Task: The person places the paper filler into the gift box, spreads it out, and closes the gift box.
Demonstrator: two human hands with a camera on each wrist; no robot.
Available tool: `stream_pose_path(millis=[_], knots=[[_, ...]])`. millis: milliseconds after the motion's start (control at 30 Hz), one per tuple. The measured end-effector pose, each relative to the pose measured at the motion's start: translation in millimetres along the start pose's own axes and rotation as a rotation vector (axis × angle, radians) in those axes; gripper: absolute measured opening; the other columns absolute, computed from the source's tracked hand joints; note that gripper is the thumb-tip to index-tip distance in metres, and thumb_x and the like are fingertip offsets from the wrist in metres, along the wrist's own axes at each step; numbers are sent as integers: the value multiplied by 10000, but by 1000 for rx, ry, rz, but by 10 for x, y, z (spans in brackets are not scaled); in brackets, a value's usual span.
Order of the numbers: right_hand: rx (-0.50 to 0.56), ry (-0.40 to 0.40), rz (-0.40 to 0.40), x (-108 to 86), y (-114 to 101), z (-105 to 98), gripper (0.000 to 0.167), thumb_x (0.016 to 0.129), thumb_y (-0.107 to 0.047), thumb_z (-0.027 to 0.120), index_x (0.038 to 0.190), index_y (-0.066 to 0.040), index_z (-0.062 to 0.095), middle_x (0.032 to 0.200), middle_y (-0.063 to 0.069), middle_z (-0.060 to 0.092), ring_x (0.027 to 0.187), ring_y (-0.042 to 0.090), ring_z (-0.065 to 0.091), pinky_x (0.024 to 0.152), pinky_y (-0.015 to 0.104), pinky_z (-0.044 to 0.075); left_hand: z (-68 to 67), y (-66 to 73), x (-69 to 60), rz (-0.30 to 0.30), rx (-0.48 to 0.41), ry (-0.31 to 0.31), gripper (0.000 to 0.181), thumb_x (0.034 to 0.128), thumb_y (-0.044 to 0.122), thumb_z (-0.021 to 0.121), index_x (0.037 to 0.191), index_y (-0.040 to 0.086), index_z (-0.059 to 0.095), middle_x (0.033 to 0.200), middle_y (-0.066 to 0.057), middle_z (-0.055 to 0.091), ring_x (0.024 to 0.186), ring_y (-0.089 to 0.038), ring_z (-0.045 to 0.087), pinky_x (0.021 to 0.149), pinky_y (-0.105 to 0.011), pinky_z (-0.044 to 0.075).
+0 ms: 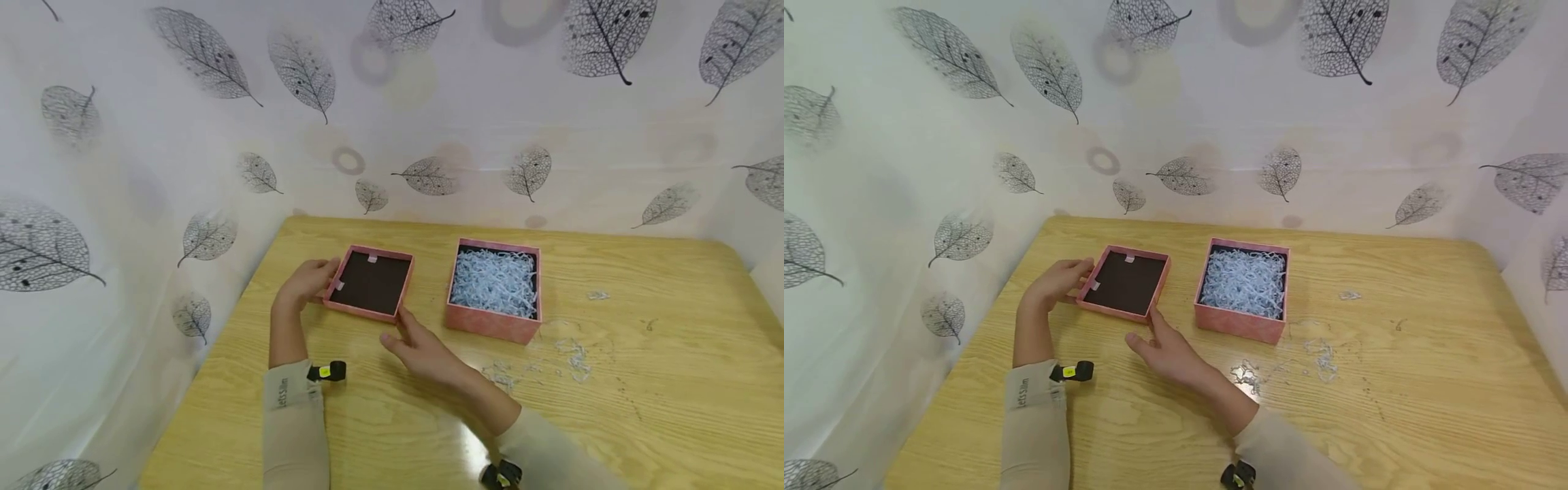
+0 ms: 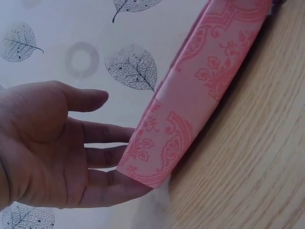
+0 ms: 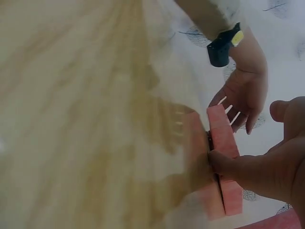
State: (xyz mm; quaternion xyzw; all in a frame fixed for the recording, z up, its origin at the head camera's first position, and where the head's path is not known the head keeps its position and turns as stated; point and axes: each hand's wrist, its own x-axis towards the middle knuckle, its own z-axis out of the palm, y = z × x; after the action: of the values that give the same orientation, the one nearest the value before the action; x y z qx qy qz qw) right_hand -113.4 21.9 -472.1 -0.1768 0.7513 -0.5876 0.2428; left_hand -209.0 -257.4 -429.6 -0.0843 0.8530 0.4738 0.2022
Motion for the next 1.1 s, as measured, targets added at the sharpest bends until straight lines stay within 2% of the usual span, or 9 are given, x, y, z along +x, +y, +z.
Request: stream_pose_path(millis=[233, 333, 433, 600, 733, 833, 900, 967, 1100], knots=[[-63, 35, 4, -27, -18, -83, 878, 1084, -410, 613, 1696, -51, 96, 1719, 183, 238, 1543, 357, 351, 1245, 505, 318, 14, 37, 1, 3, 87, -28, 655, 1141, 459, 408, 1582, -25, 445, 1371, -236, 623, 1171, -334, 664, 902, -463, 622], [-74, 40, -9, -63, -99, -138, 895, 1072, -406, 639, 1694, -47, 105, 1703, 203, 272, 1502, 392, 418, 1218, 509, 364, -5, 98, -64, 21, 85, -57, 654, 1141, 463, 404, 1564, -33, 457, 1333, -231, 616, 1159, -315, 646, 922, -464, 618], [-106, 64, -57, -118, -212, -209, 852, 1074, -342, 649, 1683, -18, 148, 1672, 232, 333, 1472, 415, 456, 1183, 526, 407, -33, 207, -176, 84, 78, -49, 659, 1137, 476, 429, 1579, -12, 443, 1421, -225, 575, 1273, -342, 598, 994, -500, 586], [-96, 192, -118, -251, -455, -463, 745, 1067, -184, 648, 1646, 57, 246, 1553, 259, 506, 1387, 425, 555, 1096, 499, 517, -2, 464, -378, 244, 71, -2, 691, 1119, 505, 476, 1620, 34, 404, 1633, -178, 431, 1486, -384, 433, 1150, -580, 450], [-64, 256, -83, -395, -621, -771, 704, 1082, -192, 632, 1649, 29, 277, 1373, 222, 601, 1203, 349, 642, 905, 359, 606, 161, 724, -558, 373, 70, 7, 665, 1112, 487, 514, 1614, 61, 424, 1618, -140, 443, 1457, -394, 456, 1150, -599, 433], [-85, 281, -68, -525, -699, -998, 685, 1111, -289, 590, 1668, -39, 281, 1369, 218, 593, 1135, 332, 644, 871, 409, 593, 354, 904, -677, 467, 73, 60, 631, 1114, 451, 533, 1618, 85, 432, 1532, -143, 478, 1386, -371, 508, 1100, -572, 479], [-90, 292, -57, -611, -735, -1148, 684, 1126, -368, 539, 1682, -81, 265, 1450, 225, 561, 1158, 372, 651, 935, 497, 569, 507, 1002, -718, 521, 71, 120, 626, 1114, 441, 534, 1626, 98, 424, 1471, -137, 487, 1363, -330, 514, 1121, -530, 479], [-49, 310, -70, -684, -748, -1294, 680, 1137, -409, 487, 1686, -85, 251, 1569, 219, 480, 1277, 406, 606, 1036, 553, 528, 671, 1085, -717, 589, 70, 170, 615, 1119, 432, 523, 1630, 106, 420, 1423, -129, 502, 1346, -285, 542, 1149, -497, 462], [121, 355, -123, -811, -729, -1556, 708, 1138, -471, 418, 1668, -26, 268, 1661, 202, 359, 1488, 430, 408, 1211, 522, 382, 973, 1196, -656, 704, 21, 191, 592, 1135, 436, 476, 1627, 110, 426, 1482, -94, 550, 1384, -237, 562, 1178, -461, 442]])
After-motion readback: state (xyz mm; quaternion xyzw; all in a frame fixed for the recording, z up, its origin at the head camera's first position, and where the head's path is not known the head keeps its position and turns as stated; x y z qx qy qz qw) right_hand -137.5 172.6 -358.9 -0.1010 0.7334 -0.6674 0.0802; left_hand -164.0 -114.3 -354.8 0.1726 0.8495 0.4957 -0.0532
